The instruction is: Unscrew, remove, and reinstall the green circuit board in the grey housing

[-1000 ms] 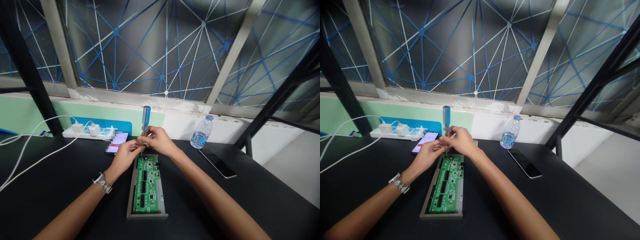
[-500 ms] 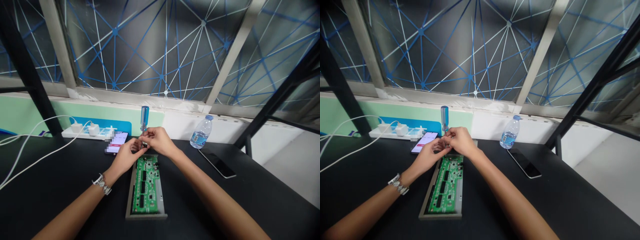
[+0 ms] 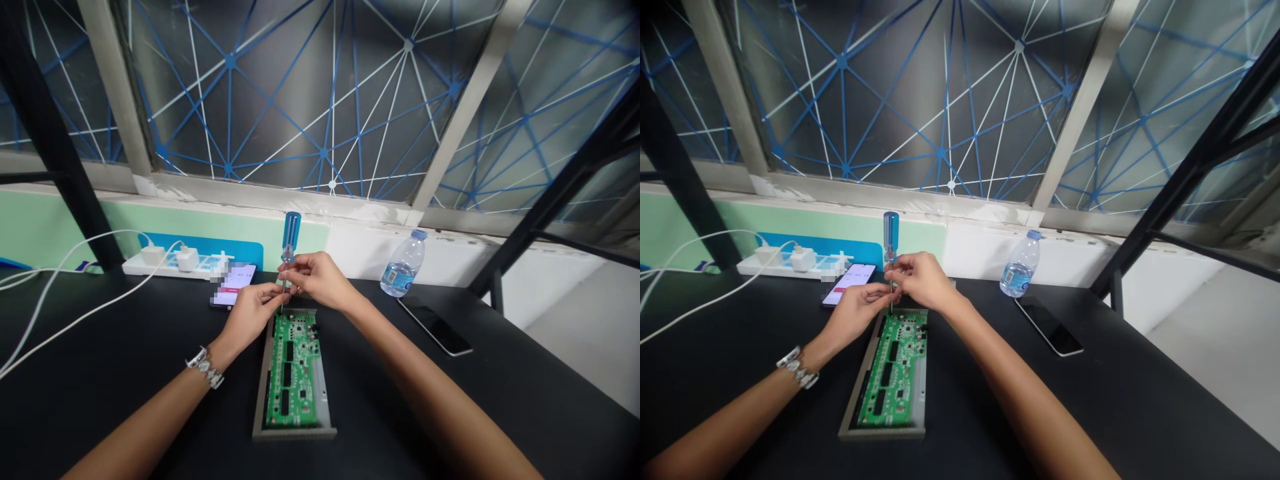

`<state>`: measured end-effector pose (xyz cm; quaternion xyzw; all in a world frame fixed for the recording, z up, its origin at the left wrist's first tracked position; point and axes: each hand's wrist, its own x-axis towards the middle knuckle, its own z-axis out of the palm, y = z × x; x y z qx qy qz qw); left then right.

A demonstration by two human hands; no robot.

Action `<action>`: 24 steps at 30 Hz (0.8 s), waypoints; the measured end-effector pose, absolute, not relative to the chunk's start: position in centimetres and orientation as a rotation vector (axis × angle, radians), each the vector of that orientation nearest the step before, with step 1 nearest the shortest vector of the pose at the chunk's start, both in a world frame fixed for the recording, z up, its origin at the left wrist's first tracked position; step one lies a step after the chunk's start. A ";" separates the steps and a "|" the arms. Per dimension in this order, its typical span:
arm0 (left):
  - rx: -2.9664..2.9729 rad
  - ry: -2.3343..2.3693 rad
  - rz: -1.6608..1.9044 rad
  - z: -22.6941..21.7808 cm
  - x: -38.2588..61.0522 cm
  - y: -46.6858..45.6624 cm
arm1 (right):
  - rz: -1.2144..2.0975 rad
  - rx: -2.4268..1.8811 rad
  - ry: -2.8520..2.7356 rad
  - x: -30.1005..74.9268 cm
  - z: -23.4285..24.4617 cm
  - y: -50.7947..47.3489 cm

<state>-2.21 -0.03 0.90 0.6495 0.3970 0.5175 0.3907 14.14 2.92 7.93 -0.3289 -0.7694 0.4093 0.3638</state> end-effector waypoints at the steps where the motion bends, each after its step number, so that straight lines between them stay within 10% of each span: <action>1: 1.671 1.005 1.302 1.0 -2.2 -0.1 | 1.025 -0.862 -1.969 14.1 7.9 2.9; 24: 1.744 0.979 1.213 0.9 -2.6 0.1 | 0.928 -0.774 -1.889 14.5 9.1 3.2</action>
